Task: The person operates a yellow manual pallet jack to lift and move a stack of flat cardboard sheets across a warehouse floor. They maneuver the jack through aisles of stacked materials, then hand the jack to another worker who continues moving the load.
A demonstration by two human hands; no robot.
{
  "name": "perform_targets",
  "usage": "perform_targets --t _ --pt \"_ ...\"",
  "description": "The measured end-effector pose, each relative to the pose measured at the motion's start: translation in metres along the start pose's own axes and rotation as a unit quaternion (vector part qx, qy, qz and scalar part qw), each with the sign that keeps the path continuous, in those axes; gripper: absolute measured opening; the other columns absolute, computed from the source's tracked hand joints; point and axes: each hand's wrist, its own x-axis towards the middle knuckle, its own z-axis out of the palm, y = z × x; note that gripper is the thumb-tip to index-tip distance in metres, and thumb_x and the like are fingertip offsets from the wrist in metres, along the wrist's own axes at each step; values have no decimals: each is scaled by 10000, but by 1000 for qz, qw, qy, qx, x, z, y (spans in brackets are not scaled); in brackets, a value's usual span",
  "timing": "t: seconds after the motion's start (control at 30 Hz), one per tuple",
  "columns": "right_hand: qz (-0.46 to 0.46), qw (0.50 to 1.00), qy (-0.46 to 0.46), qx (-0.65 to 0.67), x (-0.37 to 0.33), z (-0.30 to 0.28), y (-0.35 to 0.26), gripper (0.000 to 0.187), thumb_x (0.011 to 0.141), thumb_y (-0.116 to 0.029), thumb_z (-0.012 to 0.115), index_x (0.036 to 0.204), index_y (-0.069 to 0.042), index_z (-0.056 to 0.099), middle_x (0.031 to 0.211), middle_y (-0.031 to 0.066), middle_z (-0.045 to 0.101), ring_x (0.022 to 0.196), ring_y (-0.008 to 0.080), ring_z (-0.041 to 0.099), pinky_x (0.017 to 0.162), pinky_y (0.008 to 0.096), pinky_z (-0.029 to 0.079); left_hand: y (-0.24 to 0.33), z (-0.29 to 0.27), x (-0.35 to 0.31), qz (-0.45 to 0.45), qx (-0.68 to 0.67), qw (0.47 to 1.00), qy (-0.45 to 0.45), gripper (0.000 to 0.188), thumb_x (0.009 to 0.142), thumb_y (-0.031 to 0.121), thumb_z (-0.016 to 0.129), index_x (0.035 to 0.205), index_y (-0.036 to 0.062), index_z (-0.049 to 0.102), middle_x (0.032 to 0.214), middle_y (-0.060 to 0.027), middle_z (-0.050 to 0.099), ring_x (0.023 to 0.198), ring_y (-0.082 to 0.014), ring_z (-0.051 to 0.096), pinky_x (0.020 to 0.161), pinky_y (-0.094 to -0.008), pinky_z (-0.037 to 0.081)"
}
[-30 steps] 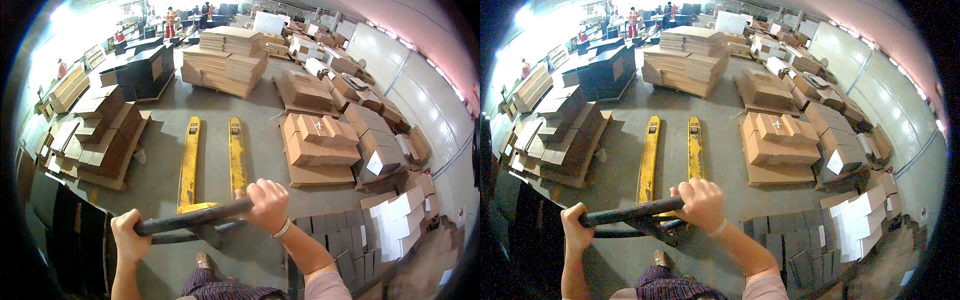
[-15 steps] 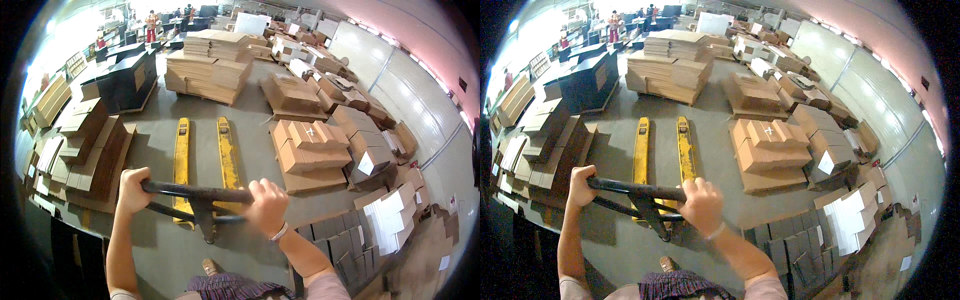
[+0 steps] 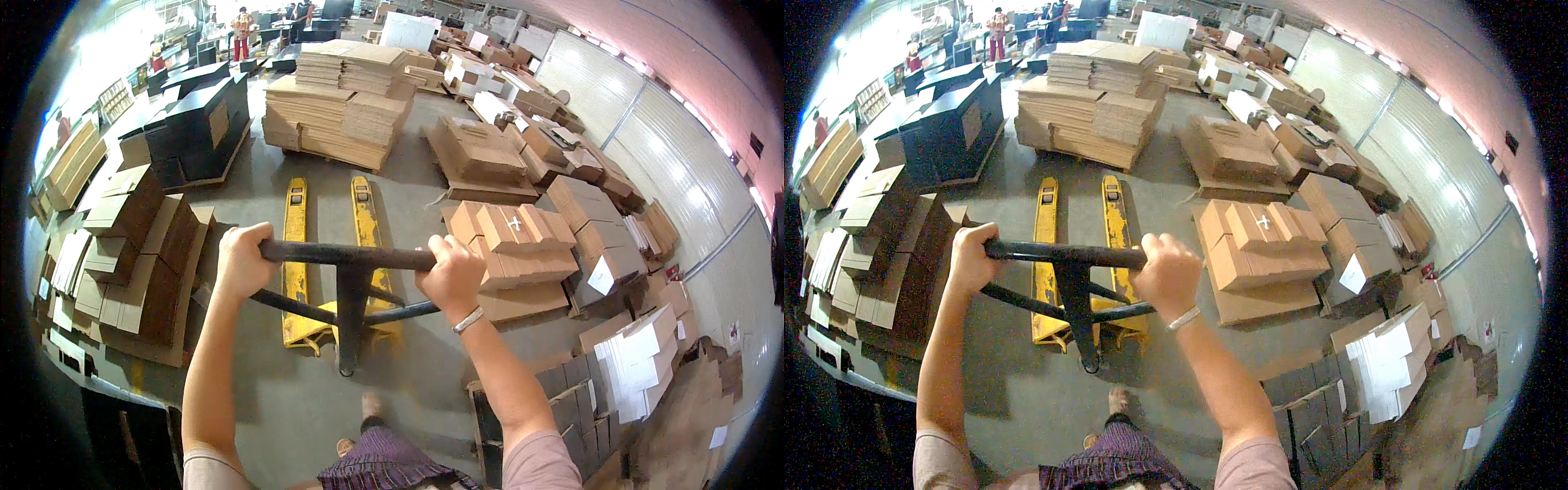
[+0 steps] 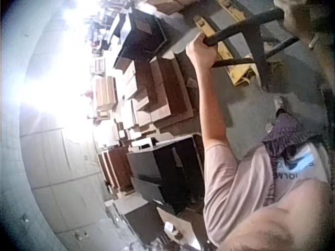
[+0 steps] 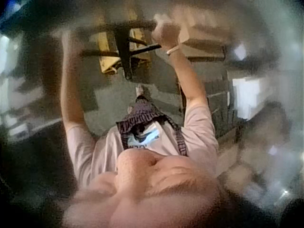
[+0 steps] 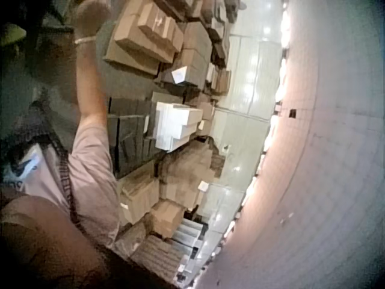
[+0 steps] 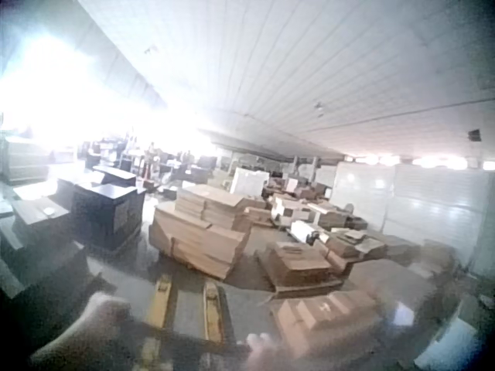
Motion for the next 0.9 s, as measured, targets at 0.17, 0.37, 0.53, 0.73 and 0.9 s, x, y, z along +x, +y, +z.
perform_targets --t 0.17,0.37,0.53,0.73,0.9 --pt "-17 999 30 34 55 70 32 191 699 -167 668 654 -106 493 620 95 516 584 323 573 484 427 424 -20 28 55 -10 25 999 28 256 593 91 738 661 23 501 612 -198 515 645 -419 549 574 -442 417" --pt "-62 996 3 70 134 150 68 159 717 -198 649 672 -114 522 656 85 545 604 308 586 519 424 463 -43 61 111 -48 77 995 37 227 640 120 715 683 44 505 645 -162 572 678 -399 573 607 -469 425" --pt "-99 988 -10 118 199 221 89 169 711 -207 637 654 -109 512 636 86 542 606 311 592 531 414 472 -62 85 156 -77 105 990 62 225 657 121 705 683 46 494 642 -161 562 669 -402 569 596 -478 418" --pt "-132 978 -21 161 265 299 74 137 705 -215 620 680 -107 540 663 104 572 638 320 611 575 441 489 -116 95 206 -118 128 980 95 201 667 105 696 700 39 509 646 -175 567 685 -414 579 595 -479 428" --pt "-150 975 -33 157 327 364 58 139 663 -228 641 678 -117 558 670 100 588 670 316 630 599 438 500 -160 101 253 -138 151 975 90 232 696 154 730 740 33 536 677 -187 587 719 -419 588 628 -488 443"
